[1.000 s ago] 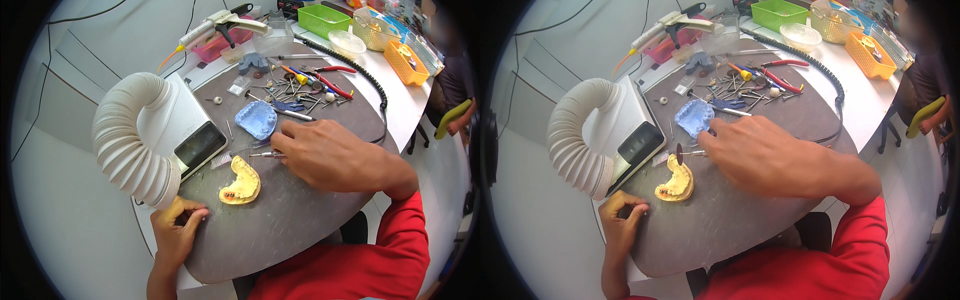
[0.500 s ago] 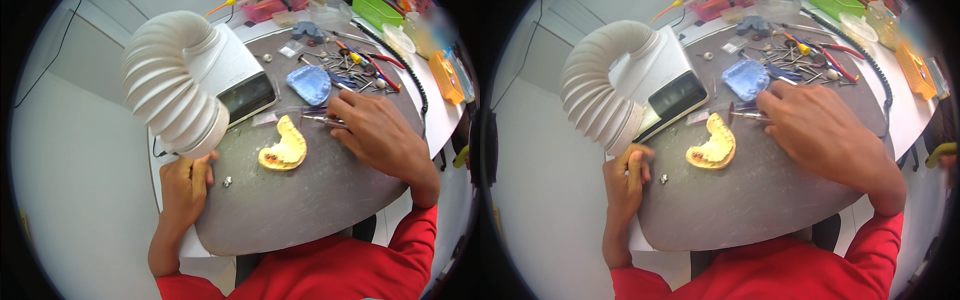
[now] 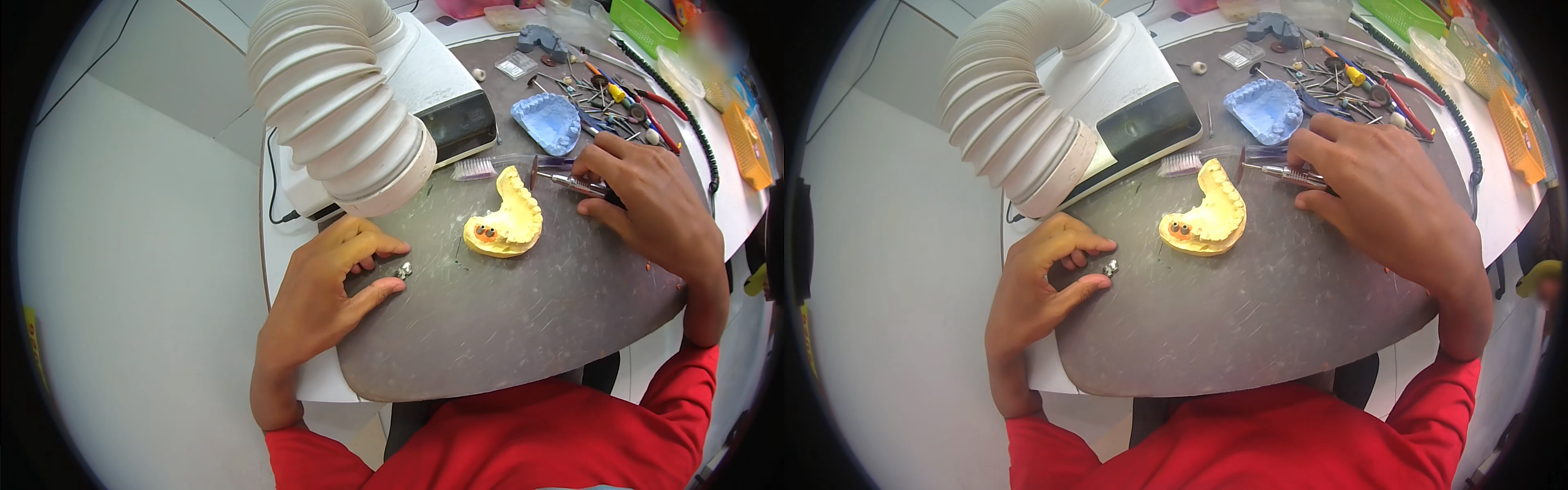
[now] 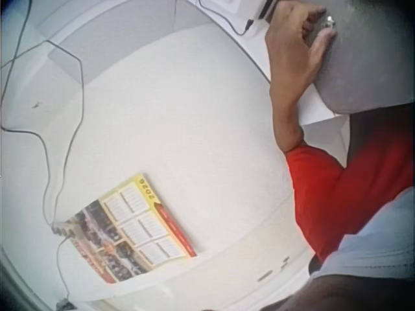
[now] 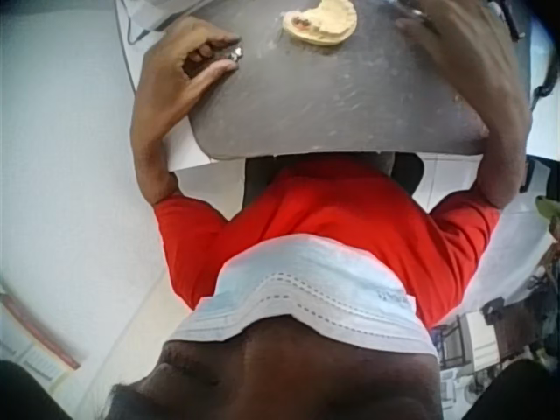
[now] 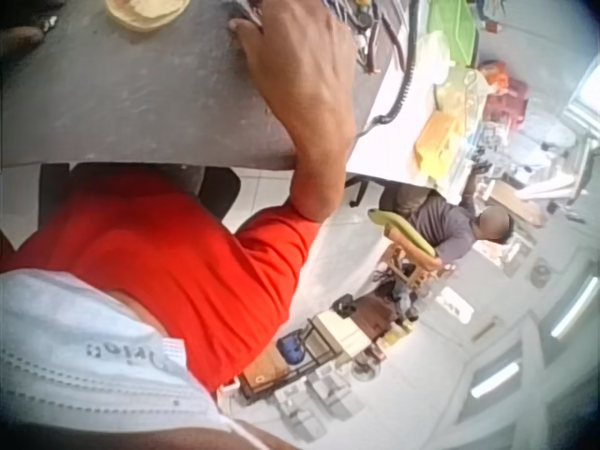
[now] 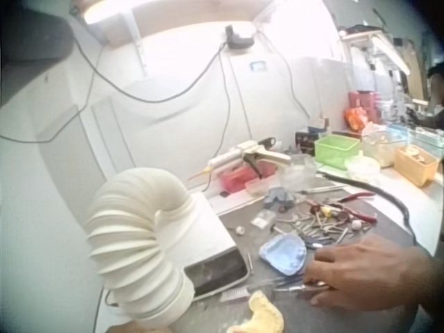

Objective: The person uses a rotary tool with a cutting disc to grind and shape a small metal component attached to a yellow dental cast. The person holds the cast in their left hand and operates the tool with their right hand, working on the metal piece under a fume extraction hood.

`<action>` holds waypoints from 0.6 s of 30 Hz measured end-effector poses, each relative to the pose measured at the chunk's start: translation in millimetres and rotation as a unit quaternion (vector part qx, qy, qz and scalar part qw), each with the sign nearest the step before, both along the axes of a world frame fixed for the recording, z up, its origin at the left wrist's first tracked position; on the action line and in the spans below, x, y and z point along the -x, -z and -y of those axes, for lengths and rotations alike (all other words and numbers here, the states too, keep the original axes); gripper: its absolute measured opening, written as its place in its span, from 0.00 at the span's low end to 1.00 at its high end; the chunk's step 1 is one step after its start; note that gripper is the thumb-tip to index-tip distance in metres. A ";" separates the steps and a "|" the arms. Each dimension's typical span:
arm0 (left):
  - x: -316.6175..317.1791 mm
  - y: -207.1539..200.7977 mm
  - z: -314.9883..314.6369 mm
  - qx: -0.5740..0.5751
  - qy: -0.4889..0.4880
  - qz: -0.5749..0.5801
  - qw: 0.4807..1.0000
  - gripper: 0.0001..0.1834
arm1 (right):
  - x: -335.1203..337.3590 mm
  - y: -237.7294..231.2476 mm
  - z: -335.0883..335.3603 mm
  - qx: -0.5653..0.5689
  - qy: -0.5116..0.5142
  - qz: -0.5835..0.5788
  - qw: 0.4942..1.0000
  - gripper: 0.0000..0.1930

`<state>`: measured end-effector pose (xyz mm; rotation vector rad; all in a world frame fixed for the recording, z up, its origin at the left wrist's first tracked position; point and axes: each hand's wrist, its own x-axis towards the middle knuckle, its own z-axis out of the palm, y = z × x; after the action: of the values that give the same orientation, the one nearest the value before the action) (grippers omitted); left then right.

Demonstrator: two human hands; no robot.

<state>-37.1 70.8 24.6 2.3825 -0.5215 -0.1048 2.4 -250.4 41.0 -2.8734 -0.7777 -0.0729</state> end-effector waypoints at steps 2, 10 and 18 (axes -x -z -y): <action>0.5 1.1 -0.4 -0.003 -0.002 -0.003 1.000 0.15 | -1.7 -0.6 3.3 0.008 -0.010 0.010 1.000 0.15; -3.4 1.5 -3.5 0.055 -0.006 -0.050 0.997 0.11 | -3.5 -13.0 2.2 -0.123 -0.037 0.120 0.984 0.14; -1.5 -6.3 36.9 0.363 -0.043 -0.278 0.888 0.12 | 12.6 -3.9 -18.6 -0.192 -0.244 0.177 0.934 0.13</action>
<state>-35.6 33.9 30.9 1.5338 -0.1292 -0.4522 -10.1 -231.8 44.9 -2.2533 -1.3470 -0.6164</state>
